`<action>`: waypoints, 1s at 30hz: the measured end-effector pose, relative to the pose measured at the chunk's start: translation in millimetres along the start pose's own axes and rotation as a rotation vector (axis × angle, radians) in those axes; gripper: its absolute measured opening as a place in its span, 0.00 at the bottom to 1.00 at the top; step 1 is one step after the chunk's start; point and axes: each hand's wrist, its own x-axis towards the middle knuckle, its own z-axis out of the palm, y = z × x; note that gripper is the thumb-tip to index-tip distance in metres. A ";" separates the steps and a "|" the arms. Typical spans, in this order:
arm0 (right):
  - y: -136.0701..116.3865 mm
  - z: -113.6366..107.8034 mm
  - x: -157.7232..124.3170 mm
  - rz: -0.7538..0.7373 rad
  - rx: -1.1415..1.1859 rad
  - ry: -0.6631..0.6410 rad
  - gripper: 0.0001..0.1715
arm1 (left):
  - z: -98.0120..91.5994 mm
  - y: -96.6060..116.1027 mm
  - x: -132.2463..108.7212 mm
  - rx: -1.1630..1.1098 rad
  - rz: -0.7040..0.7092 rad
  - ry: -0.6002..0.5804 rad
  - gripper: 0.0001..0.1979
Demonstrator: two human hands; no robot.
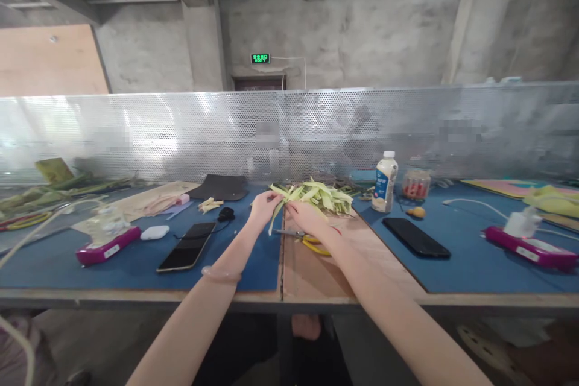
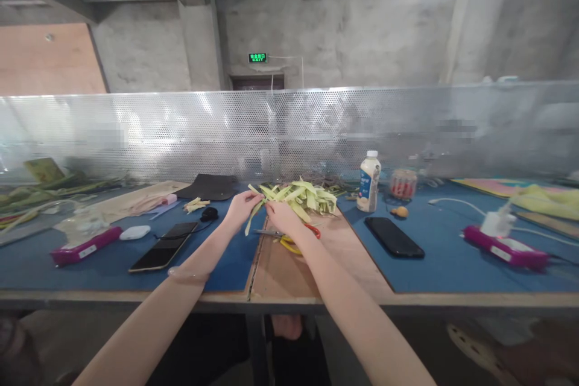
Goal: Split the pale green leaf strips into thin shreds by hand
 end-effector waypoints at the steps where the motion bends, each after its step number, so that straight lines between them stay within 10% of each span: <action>1: 0.5 0.7 0.5 0.001 0.001 -0.001 0.18 | 0.4 -1.1 0.3 -0.002 -0.010 0.011 0.15; 30: 4.7 11.9 2.5 0.042 -0.101 0.001 0.14 | 2.5 -1.4 0.7 -0.019 -0.069 0.105 0.11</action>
